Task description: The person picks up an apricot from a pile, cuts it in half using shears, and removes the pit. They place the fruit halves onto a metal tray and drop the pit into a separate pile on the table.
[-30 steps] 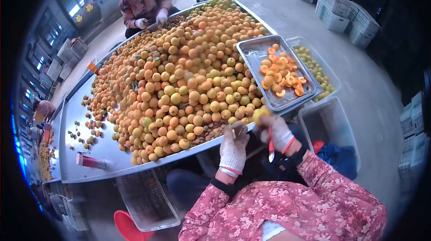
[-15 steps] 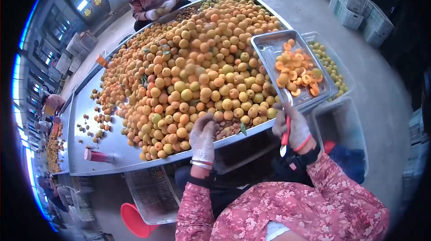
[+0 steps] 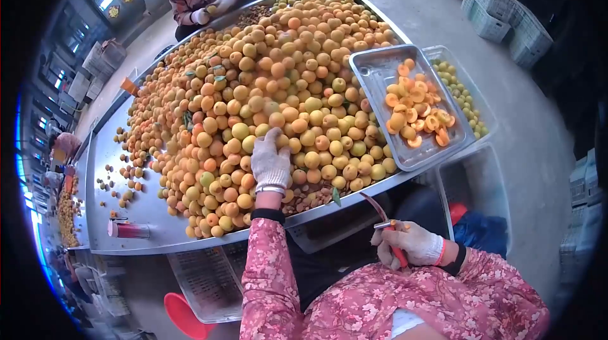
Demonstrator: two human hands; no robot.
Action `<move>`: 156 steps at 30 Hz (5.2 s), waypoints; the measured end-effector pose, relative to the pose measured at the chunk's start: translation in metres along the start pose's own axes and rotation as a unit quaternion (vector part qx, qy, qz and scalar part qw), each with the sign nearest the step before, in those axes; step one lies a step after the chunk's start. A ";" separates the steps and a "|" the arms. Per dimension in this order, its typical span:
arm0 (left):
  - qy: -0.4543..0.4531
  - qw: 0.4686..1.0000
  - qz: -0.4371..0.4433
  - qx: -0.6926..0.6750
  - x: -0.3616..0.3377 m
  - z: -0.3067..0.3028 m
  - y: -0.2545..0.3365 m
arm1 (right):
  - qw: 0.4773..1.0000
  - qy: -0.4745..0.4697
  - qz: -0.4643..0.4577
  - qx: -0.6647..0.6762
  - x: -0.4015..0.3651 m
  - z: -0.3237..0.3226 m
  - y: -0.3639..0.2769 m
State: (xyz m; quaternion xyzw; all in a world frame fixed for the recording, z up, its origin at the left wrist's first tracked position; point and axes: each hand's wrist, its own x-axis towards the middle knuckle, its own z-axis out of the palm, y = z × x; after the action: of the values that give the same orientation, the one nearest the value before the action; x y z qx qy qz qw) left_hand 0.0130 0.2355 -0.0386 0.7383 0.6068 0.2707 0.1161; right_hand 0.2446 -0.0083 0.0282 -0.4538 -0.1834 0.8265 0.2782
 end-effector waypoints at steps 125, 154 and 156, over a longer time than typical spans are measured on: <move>-0.120 0.556 -0.225 -0.791 -0.213 -0.068 0.074 | 0.725 0.165 -0.462 -0.483 0.075 0.065 0.077; -0.034 0.746 -0.168 -0.644 -0.204 -0.042 0.059 | 0.793 0.164 -0.391 -0.437 0.079 0.052 0.077; -0.027 0.741 -0.154 -0.653 -0.204 -0.041 0.061 | 0.825 0.150 -0.367 -0.402 0.080 0.055 0.079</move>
State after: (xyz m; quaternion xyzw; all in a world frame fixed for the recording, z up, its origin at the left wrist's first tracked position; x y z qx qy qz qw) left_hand 0.0172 0.0193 -0.0269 0.3849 0.3831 0.5591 0.6265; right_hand 0.1397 -0.0224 -0.0393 -0.5430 -0.6085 0.4379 0.3783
